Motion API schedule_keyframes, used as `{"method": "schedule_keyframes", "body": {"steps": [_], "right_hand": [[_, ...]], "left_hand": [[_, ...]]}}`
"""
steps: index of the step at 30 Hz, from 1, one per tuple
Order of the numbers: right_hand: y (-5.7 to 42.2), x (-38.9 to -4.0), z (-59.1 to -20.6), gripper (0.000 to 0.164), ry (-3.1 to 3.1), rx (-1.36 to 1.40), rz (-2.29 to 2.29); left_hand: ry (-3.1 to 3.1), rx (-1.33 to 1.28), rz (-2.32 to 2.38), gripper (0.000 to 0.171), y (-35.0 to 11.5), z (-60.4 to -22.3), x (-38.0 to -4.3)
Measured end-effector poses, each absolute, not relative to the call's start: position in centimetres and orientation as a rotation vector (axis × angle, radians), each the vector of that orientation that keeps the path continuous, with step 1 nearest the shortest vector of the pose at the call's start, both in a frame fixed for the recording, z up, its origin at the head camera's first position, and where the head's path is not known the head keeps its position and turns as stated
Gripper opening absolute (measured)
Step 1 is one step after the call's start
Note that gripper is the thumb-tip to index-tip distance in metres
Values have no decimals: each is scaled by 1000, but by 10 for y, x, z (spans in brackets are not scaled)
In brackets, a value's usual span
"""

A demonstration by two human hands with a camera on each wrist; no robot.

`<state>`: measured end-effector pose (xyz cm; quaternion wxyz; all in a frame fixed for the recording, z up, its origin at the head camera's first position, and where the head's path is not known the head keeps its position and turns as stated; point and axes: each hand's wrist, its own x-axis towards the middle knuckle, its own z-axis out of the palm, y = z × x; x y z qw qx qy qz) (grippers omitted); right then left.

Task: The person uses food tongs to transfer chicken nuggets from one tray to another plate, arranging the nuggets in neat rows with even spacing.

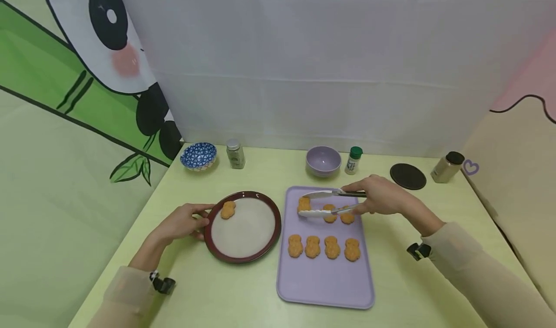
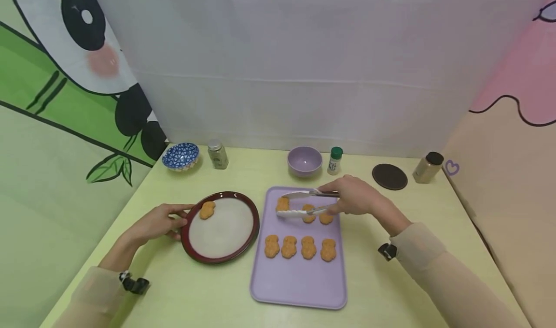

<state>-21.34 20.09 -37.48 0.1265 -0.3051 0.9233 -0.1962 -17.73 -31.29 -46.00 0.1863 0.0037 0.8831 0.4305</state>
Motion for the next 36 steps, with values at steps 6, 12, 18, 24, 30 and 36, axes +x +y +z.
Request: {"method": "schedule_keyframes", "body": {"steps": [6, 12, 18, 24, 30, 36], "right_hand": [[139, -217, -370, 60, 2765, -1049, -501], [75, -224, -378, 61, 2725, -1085, -463], [46, -229, -386, 61, 2708, -1098, -398], [38, -231, -387, 61, 2701, -1090, -391], [37, -230, -386, 62, 2705, -1063, -397], [56, -228, -385, 65, 2721, -1049, -521]], "left_hand": [[2487, 7, 1213, 48, -314, -462, -179], [2485, 9, 1215, 48, -315, -464, -181], [2479, 17, 1226, 48, -315, -463, -180], [2490, 14, 1219, 48, -315, -463, -180], [2494, 28, 1200, 48, -315, -464, -180], [2483, 26, 1231, 48, -315, -462, -179]]}}
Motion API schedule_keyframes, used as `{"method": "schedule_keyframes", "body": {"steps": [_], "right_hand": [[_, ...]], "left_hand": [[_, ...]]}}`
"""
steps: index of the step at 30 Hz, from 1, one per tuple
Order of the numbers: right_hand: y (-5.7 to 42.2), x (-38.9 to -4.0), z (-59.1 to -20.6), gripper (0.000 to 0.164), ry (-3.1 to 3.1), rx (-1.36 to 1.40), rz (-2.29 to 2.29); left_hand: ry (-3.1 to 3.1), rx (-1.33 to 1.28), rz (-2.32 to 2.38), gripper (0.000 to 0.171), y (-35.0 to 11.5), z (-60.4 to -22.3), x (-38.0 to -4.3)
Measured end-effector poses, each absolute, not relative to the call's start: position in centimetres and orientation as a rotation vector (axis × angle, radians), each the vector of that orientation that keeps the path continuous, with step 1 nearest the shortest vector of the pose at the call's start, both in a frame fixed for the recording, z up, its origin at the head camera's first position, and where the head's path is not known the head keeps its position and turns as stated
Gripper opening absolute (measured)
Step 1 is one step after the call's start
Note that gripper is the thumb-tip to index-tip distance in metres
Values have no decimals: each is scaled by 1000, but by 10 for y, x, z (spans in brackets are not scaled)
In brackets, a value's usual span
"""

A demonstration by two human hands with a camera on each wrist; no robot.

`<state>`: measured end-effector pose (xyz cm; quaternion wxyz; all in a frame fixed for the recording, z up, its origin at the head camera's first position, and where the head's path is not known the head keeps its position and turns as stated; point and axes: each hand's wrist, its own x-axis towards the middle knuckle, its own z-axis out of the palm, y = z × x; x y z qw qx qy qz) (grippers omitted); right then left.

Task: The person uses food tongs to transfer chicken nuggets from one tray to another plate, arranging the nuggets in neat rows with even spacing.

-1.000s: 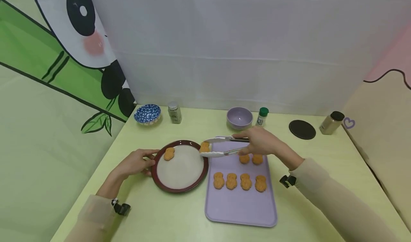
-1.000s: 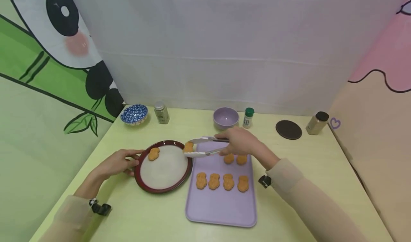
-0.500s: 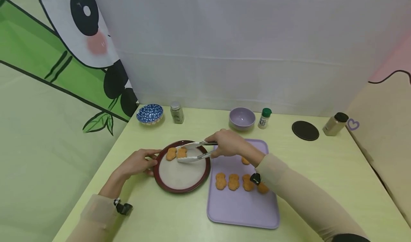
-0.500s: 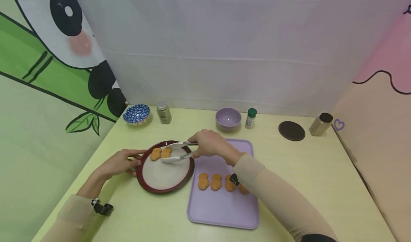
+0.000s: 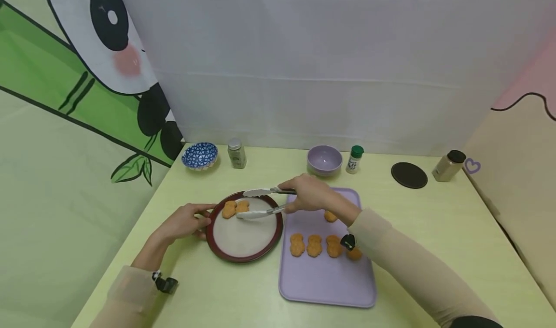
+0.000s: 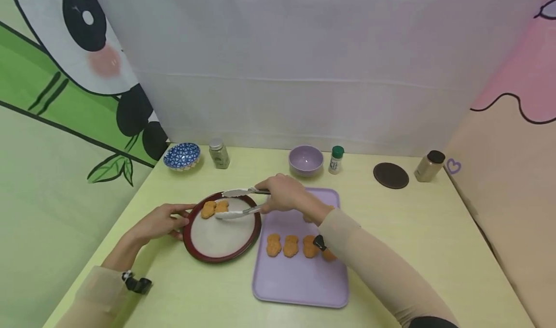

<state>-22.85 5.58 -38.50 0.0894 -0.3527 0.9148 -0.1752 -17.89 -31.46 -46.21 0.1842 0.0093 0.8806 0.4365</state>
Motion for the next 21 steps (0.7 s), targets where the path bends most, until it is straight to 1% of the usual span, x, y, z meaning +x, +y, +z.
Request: {"method": "schedule_keyframes", "body": {"steps": [4, 9, 15, 21], "right_hand": [[97, -225, -370, 67, 2733, -1046, -570], [166, -223, -356, 69, 2734, -1050, -536], [229, -218, -364, 67, 2719, -893, -421], [261, -217, -380, 66, 2681, -853, -425]], "left_hand": [[2468, 16, 1240, 49, -313, -460, -177], [2477, 2, 1234, 49, -316, -461, -177], [2472, -1, 1237, 49, -315, -462, -177], [2474, 14, 1231, 49, -313, -461, -178]]}}
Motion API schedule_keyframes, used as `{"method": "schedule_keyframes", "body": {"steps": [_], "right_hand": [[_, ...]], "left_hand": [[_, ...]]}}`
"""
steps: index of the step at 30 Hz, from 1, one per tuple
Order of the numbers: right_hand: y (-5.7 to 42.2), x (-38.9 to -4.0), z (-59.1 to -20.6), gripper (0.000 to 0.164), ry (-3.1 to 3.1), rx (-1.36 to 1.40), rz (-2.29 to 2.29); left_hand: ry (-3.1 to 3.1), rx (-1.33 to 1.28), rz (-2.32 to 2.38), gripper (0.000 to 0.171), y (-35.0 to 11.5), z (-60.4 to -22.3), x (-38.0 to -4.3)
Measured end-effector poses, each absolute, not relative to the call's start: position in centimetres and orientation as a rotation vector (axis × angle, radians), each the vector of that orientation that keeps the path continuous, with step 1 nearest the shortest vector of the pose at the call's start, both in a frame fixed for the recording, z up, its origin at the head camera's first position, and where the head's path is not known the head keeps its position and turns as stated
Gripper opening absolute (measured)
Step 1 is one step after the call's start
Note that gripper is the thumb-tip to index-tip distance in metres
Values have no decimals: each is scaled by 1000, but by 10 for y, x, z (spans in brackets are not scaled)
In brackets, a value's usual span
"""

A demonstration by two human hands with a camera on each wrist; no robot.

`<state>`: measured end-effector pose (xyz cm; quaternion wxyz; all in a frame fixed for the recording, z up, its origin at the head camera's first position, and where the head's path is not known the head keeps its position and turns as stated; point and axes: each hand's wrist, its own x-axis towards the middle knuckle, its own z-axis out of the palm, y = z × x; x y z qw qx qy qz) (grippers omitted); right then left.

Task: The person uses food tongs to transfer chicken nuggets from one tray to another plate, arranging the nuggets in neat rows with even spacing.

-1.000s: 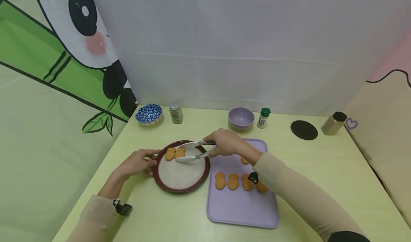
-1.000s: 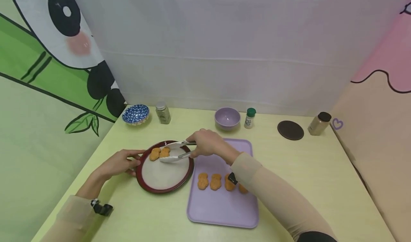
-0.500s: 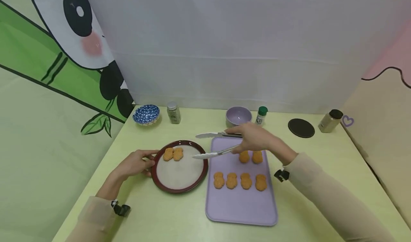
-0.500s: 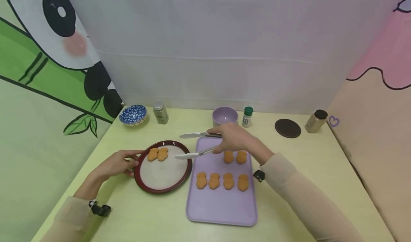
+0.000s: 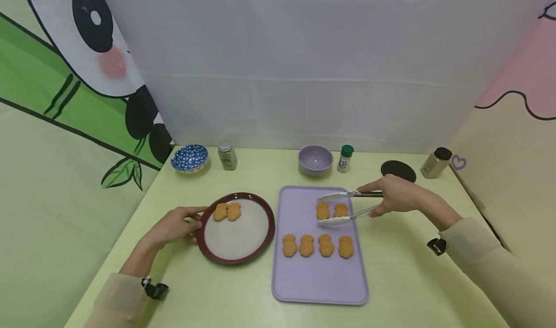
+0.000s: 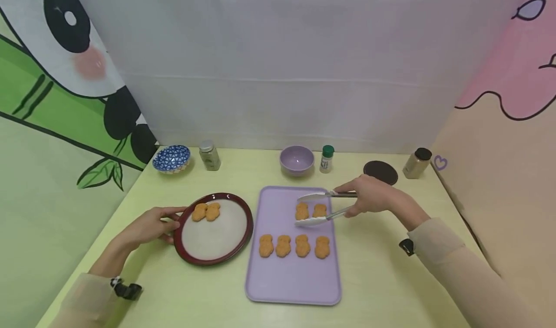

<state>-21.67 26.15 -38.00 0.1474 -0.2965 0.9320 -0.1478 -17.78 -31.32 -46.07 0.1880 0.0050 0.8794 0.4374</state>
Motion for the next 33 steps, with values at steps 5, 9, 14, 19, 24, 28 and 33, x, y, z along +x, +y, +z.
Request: {"method": "schedule_keyframes", "body": {"steps": [5, 9, 14, 19, 24, 28, 33], "right_hand": [[269, -219, -386, 65, 2648, -849, -469], [273, -219, -388, 63, 2622, -826, -523], [274, -218, -390, 62, 2612, -818, -555], [262, -218, -383, 61, 2645, -861, -575], [220, -222, -370, 60, 2691, -965, -589], [171, -227, -369, 59, 2725, -1078, -555], [120, -229, -375, 60, 2718, -1160, -483]], "left_hand": [[2463, 3, 1242, 49, -314, -460, -177], [2469, -5, 1241, 49, -314, -460, -178], [2465, -8, 1239, 49, -314, -461, -178], [2475, 1, 1236, 48, -313, -461, -178], [2478, 41, 1245, 49, -311, -460, -177], [2475, 35, 1251, 49, -312, -459, -176], [2485, 20, 1231, 49, -313, -460, -176]]}}
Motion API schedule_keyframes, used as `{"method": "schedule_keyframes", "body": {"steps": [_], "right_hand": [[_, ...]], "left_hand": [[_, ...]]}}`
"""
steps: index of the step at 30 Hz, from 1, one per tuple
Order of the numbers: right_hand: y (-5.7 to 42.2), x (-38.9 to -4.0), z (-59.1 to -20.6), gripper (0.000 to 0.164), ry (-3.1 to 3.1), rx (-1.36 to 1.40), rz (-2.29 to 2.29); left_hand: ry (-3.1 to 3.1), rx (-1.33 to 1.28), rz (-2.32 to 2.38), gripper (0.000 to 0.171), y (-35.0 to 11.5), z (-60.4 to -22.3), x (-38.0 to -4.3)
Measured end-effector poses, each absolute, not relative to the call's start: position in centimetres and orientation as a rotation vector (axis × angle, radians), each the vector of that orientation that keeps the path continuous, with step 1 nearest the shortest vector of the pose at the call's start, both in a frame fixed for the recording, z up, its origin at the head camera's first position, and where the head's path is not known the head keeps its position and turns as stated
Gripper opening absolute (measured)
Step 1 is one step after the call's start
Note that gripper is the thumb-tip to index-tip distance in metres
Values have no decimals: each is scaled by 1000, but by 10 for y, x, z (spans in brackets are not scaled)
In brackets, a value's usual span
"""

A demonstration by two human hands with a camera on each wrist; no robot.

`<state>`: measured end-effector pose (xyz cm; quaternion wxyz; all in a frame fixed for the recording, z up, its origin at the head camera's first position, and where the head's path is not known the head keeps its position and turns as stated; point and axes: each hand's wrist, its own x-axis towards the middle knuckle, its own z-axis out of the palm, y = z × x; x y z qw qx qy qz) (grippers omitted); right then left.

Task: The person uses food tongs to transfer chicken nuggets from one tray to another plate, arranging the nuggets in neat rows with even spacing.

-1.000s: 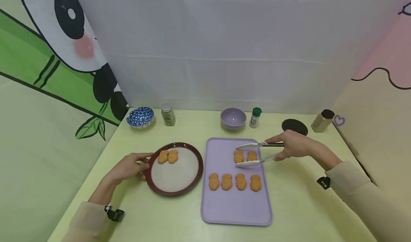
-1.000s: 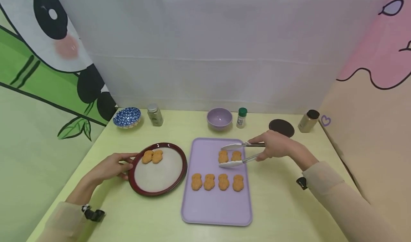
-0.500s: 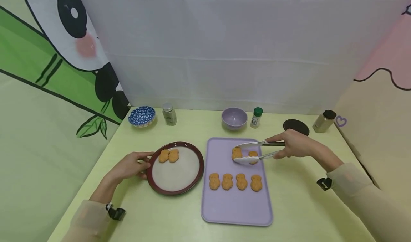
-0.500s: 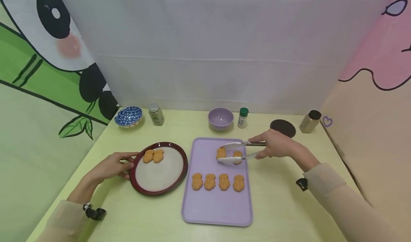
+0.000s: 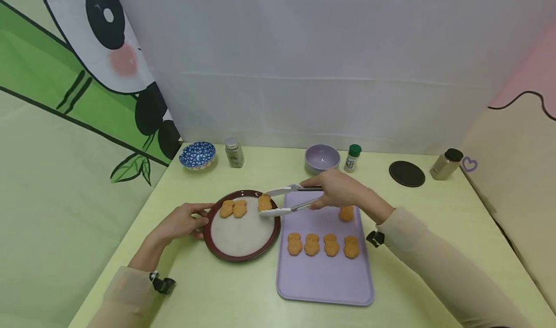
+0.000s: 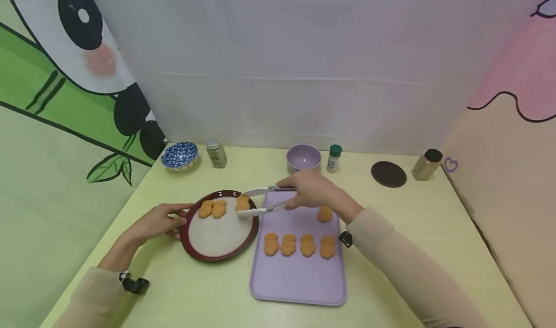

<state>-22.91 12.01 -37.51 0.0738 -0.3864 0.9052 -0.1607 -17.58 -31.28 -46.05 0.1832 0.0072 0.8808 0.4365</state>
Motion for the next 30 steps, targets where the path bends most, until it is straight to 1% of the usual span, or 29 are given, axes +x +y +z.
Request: {"method": "schedule_keyframes", "body": {"steps": [6, 15, 25, 30], "right_hand": [[91, -230, -383, 61, 2734, -1160, -405], [75, -229, -387, 60, 2713, -1120, -381], [76, -231, -391, 60, 2689, -1144, -458], [91, -230, -383, 64, 2721, -1106, -522]], "left_hand": [[2490, 14, 1229, 48, -311, -462, -178], [2476, 9, 1255, 48, -315, -464, -178], [2478, 13, 1247, 48, -314, -462, -178], [2477, 14, 1246, 48, -314, -462, -177]]}}
